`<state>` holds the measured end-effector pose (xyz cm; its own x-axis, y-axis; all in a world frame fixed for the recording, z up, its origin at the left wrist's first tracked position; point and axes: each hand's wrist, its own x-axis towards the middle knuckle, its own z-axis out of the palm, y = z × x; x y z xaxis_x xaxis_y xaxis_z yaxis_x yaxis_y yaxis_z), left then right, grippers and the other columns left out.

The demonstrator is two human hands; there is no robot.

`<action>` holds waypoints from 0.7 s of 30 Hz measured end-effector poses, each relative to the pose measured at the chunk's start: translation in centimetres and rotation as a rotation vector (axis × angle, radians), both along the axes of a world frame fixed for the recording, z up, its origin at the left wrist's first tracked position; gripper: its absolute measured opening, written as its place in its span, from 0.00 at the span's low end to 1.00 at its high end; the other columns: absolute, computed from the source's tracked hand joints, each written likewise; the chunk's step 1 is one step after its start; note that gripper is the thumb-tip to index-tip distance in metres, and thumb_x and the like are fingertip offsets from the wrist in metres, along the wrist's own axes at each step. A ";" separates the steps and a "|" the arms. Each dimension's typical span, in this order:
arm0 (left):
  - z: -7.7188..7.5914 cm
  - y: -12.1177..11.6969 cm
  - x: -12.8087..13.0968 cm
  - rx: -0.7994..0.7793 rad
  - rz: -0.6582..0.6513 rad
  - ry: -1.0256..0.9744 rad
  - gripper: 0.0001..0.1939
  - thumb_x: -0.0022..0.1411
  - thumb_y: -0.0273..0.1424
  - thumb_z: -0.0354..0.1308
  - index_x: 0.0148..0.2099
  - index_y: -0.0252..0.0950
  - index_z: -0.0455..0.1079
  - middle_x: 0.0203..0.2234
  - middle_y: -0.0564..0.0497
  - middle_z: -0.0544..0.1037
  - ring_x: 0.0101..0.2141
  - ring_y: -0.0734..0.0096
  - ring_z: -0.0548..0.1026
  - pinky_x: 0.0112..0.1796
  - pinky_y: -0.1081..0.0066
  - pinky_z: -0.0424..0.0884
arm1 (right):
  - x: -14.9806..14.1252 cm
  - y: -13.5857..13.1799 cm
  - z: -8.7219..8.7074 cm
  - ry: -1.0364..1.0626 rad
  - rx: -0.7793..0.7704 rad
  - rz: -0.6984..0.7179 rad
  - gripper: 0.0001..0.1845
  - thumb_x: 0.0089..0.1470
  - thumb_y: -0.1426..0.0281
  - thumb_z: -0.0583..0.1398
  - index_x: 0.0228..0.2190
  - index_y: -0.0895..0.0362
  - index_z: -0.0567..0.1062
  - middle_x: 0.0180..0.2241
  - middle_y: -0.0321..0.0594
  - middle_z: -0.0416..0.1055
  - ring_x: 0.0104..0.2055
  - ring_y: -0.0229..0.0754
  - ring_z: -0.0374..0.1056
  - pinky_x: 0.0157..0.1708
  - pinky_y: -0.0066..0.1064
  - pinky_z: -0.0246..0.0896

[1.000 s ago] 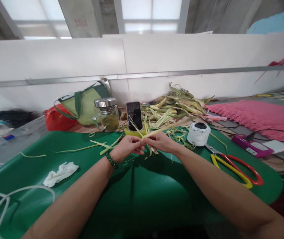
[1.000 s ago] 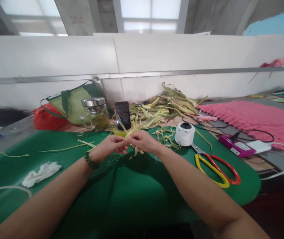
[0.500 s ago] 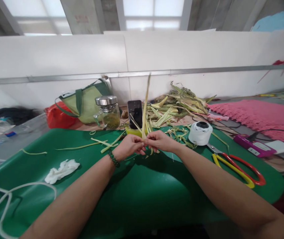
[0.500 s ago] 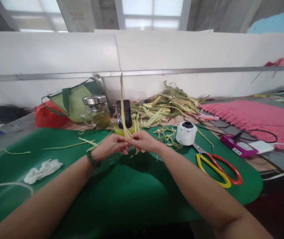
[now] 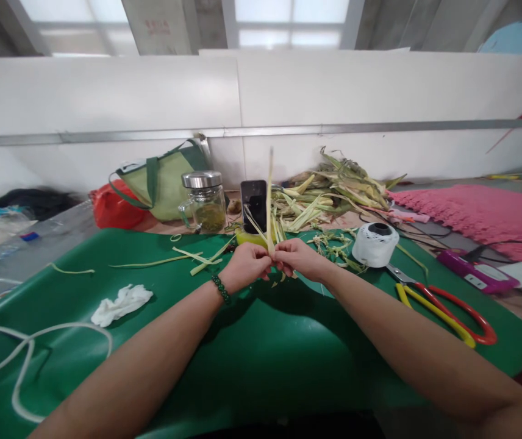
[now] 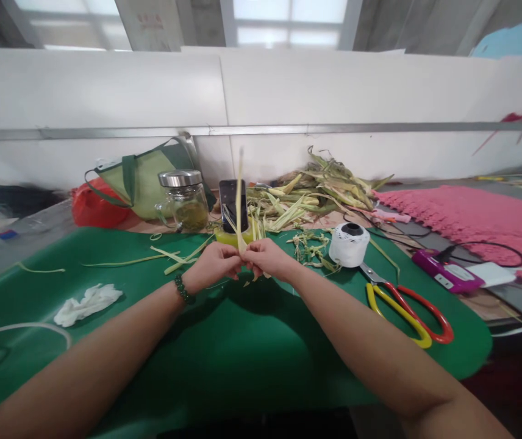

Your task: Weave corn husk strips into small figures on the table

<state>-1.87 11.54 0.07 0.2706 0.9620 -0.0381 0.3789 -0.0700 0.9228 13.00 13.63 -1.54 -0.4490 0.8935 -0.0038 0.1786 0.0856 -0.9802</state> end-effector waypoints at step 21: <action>2.2 3.7 -8.5 0.509 0.524 0.448 0.09 0.48 0.31 0.53 0.20 0.36 0.70 0.16 0.50 0.72 0.24 0.66 0.68 0.27 0.71 0.58 | 3.5 0.1 2.1 0.179 -0.197 0.368 0.10 0.35 0.67 0.56 0.12 0.60 0.67 0.08 0.34 0.60 0.09 0.30 0.51 0.08 0.22 0.35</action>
